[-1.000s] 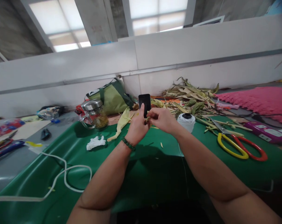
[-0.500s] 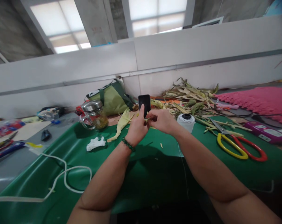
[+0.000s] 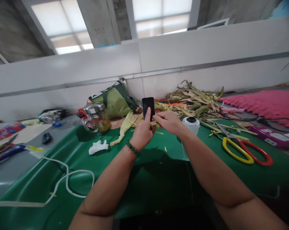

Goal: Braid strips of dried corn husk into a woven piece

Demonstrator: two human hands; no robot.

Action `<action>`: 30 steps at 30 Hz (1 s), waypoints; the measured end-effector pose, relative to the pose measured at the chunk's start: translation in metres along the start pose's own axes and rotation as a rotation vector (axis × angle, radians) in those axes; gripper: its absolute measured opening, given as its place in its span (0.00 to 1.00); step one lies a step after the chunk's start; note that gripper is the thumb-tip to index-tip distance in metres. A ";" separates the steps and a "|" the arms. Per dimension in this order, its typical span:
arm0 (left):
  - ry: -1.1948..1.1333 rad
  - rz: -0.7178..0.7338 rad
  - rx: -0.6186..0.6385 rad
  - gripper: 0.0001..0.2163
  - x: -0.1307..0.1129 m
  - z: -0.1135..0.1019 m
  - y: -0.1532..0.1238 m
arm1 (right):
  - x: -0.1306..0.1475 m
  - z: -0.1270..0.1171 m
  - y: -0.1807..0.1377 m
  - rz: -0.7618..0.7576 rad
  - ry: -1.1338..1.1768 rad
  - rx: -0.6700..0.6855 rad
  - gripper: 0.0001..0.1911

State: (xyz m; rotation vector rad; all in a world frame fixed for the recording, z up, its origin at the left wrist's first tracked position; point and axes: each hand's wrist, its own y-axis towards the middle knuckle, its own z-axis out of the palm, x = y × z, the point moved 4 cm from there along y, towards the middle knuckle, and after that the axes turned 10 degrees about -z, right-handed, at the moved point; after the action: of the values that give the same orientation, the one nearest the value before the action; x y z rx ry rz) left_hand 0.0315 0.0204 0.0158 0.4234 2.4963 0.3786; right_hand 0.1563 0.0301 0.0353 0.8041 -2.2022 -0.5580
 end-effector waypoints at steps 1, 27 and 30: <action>0.011 0.000 0.000 0.38 0.000 0.001 0.000 | -0.003 -0.001 0.000 0.021 0.027 0.017 0.14; -0.779 -0.222 0.517 0.07 -0.008 0.004 0.000 | -0.012 -0.013 0.003 -0.017 0.345 -0.287 0.17; -0.773 -0.233 0.465 0.10 -0.007 -0.002 0.001 | -0.011 -0.007 0.004 0.007 0.329 -0.100 0.14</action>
State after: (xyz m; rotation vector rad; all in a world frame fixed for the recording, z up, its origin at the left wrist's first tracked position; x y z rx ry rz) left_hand 0.0359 0.0182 0.0215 0.3589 1.8137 -0.4059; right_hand 0.1659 0.0389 0.0368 0.7753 -1.8615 -0.4895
